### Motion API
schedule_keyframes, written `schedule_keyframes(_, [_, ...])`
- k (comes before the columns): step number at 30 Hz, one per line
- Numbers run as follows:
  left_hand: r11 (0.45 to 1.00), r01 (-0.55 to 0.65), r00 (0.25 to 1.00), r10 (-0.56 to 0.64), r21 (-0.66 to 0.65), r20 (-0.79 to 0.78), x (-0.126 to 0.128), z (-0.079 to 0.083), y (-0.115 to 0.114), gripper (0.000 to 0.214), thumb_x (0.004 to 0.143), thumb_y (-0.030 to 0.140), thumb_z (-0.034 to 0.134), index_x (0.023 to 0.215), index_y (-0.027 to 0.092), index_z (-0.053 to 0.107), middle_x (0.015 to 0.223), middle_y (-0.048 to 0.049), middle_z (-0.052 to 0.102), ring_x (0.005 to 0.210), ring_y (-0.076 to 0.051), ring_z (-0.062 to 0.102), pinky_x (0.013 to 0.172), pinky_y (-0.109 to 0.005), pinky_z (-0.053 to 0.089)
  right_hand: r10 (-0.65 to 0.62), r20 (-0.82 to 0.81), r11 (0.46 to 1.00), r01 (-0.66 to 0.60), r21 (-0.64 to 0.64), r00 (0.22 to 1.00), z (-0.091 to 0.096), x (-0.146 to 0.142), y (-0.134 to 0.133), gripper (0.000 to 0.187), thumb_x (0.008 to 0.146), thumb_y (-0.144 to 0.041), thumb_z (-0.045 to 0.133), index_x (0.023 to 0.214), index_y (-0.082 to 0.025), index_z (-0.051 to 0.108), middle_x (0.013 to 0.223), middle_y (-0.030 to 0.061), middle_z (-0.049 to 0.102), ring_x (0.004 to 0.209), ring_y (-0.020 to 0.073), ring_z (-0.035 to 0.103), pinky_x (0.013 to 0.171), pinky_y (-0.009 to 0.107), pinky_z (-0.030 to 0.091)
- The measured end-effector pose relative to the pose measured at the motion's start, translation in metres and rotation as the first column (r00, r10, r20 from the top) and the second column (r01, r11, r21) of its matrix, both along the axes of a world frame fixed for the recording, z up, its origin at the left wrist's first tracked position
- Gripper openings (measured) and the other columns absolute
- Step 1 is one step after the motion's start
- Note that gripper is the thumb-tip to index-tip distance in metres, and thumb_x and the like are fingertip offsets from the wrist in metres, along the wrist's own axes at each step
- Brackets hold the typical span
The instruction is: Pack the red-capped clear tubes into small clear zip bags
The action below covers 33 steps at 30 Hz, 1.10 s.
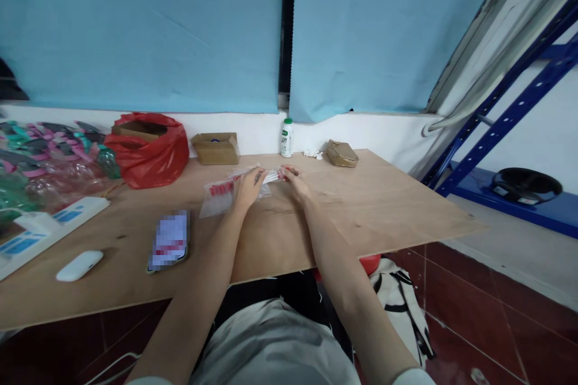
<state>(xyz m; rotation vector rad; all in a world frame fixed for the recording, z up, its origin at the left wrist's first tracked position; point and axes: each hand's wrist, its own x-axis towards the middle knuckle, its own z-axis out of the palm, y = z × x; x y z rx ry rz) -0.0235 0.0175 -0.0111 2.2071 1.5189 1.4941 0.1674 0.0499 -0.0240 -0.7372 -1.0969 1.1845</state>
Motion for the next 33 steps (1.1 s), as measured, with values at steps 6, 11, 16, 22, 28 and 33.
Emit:
schedule_keyframes(6, [1.000, -0.002, 0.998, 0.003, 0.007, -0.067, 0.003, 0.001, -0.002, 0.029, 0.102, 0.050, 0.054, 0.104, 0.030, 0.075, 0.102, -0.0055, 0.078, 0.095, -0.027, 0.069, 0.080, -0.032, 0.044, -0.028, -0.017, 0.999, 0.028, -0.029, 0.999, -0.004, 0.005, 0.006, 0.048, 0.065, -0.049, 0.089, 0.098, -0.018, 0.070, 0.084, 0.0009, 0.074, 0.074, 0.0131, 0.066, 0.075, 0.027, 0.054])
schedule_keyframes(11, [0.999, -0.027, 0.999, 0.026, 0.034, 0.046, -0.004, -0.001, 0.003, 0.025, 0.102, 0.044, 0.055, 0.105, 0.027, 0.073, 0.107, -0.0063, 0.077, 0.099, -0.026, 0.068, 0.085, -0.032, 0.045, -0.143, -0.163, 0.989, 0.135, -0.056, 0.976, -0.008, 0.017, 0.013, 0.043, 0.066, -0.040, 0.088, 0.098, -0.018, 0.072, 0.091, 0.0035, 0.076, 0.079, 0.0140, 0.068, 0.075, 0.026, 0.055])
schedule_keyframes(16, [0.969, -0.245, 0.938, 0.230, 0.024, 0.259, -0.019, -0.004, 0.008, 0.026, 0.101, 0.043, 0.056, 0.108, 0.024, 0.072, 0.101, -0.0085, 0.075, 0.094, -0.027, 0.066, 0.087, -0.034, 0.046, -0.307, -0.204, 0.950, 0.288, -0.119, 0.930, -0.012, 0.035, 0.017, 0.036, 0.067, -0.037, 0.086, 0.095, -0.018, 0.071, 0.089, 0.0035, 0.076, 0.078, 0.0151, 0.069, 0.071, 0.027, 0.055])
schedule_keyframes(22, [0.940, -0.337, 0.860, 0.283, 0.055, 0.424, -0.023, -0.004, 0.011, 0.025, 0.097, 0.034, 0.060, 0.118, 0.024, 0.067, 0.102, -0.0065, 0.072, 0.094, -0.024, 0.066, 0.092, -0.034, 0.048, -0.120, -0.130, 0.987, 0.104, -0.122, 0.984, -0.014, 0.038, 0.012, 0.035, 0.063, -0.033, 0.087, 0.091, -0.018, 0.074, 0.081, 0.0017, 0.075, 0.070, 0.0123, 0.065, 0.063, 0.023, 0.049])
schedule_keyframes(28, [0.956, -0.292, 0.859, 0.254, 0.019, 0.445, -0.018, -0.008, 0.018, 0.037, 0.091, 0.028, 0.065, 0.127, 0.022, 0.063, 0.102, -0.0056, 0.070, 0.090, -0.021, 0.066, 0.091, -0.034, 0.051, 0.247, 0.053, 0.960, -0.236, -0.152, 0.968, -0.007, 0.050, -0.005, 0.034, 0.062, -0.030, 0.091, 0.091, -0.017, 0.078, 0.078, 0.0032, 0.076, 0.064, 0.0113, 0.062, 0.058, 0.022, 0.048])
schedule_keyframes(33, [0.988, -0.145, 0.845, 0.148, -0.045, 0.515, -0.017, -0.015, 0.029, 0.048, 0.087, 0.027, 0.069, 0.134, 0.020, 0.061, 0.101, -0.0066, 0.071, 0.091, -0.022, 0.070, 0.087, -0.034, 0.055, 0.439, 0.222, 0.895, -0.402, -0.196, 0.871, 0.000, 0.052, -0.018, 0.037, 0.062, -0.028, 0.092, 0.094, -0.016, 0.081, 0.081, 0.0054, 0.078, 0.064, 0.0116, 0.063, 0.055, 0.021, 0.047])
